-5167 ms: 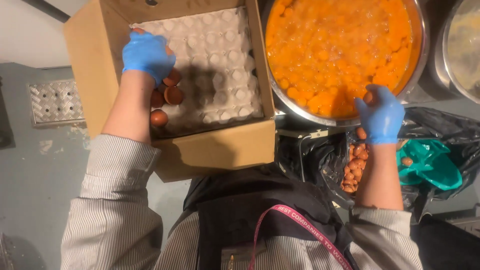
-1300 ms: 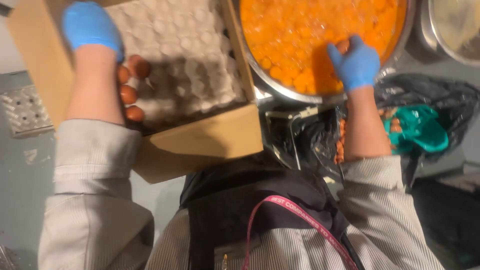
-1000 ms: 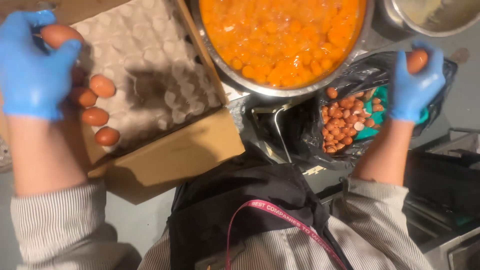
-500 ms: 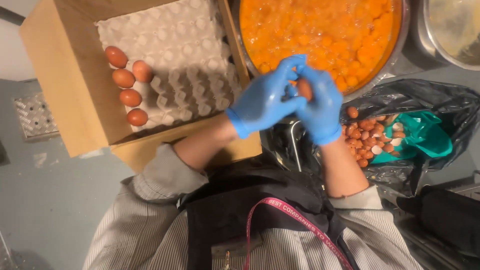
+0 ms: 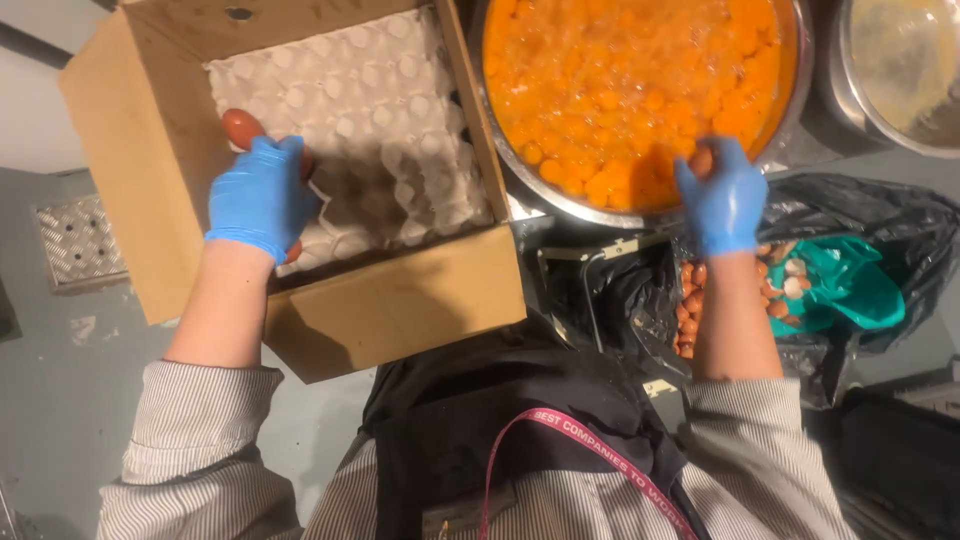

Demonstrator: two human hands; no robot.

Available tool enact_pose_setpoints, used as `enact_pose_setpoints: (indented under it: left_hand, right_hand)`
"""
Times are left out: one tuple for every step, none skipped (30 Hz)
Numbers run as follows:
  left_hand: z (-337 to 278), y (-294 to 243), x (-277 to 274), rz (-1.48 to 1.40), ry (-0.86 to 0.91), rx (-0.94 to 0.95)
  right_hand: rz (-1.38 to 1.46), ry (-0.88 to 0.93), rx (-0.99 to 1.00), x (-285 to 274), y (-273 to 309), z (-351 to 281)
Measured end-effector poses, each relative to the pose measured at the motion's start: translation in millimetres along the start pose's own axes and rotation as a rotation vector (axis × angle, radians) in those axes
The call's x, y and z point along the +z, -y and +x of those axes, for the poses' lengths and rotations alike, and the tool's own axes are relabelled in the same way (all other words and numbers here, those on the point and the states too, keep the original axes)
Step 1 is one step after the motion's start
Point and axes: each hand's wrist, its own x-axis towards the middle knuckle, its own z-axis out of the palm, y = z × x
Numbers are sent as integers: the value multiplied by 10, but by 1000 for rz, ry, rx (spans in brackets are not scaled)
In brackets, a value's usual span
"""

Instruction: Cracking a large quantity of eggs into a bowl for food preparation.

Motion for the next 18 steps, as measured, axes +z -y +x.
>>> enact_pose_setpoints:
  left_hand:
    - [28,17,42,14,-8,-30]
    - [61,26,94,26,-15,-59]
    - [117,2,22,24,-10,-43]
    - [157,-18,-42,19,-19,-37]
    - [197,-34,-105,14,-29,-30]
    - [219,12,-63,12,-16,-26]
    - [242,59,-25,53,52,39]
    - [325,109,-24,97,104,104]
    - [336,133,47,97,100,107]
    - [336,170,118,104,61,105]
    - [340,208,189,111,22,103]
    - [294,234,215,113,30,105]
    - [250,261,239,116,-21,88]
    - [244,284,257,117,-80,70]
    - [171,214,118,117,-81,73]
    - [76,149,-19,-30,-224,134]
    - [-24,87,-157,-178,-366,195]
    - [-78,-51,-236,-178,-365,191]
  right_hand:
    - [-55,8,2,68,-28,92]
    - [-113,18,6,127,-69,180]
    - [-124,18,20,159,-70,266]
    - [-136,62,25,198,-70,352]
    - [-147,105,31,241,-71,437]
    - [-151,116,38,219,-81,430]
    - [-208,143,50,195,-89,429]
    - [-262,155,57,182,-93,513]
    - [-264,151,58,65,-204,490]
    - [-137,35,21,-37,-307,460]
    - [-9,-80,-17,-135,-410,430]
    - [-9,-75,-11,-291,-526,274]
    - [67,-183,-2,-447,-639,120]
    - [143,-299,-1,-606,-756,12]
    - [141,-301,0,-737,-849,-129]
    - [89,-327,51,-868,-936,-276]
    - [36,-352,103,-1001,-1020,-427]
    - [38,-350,102,-1069,-992,-495]
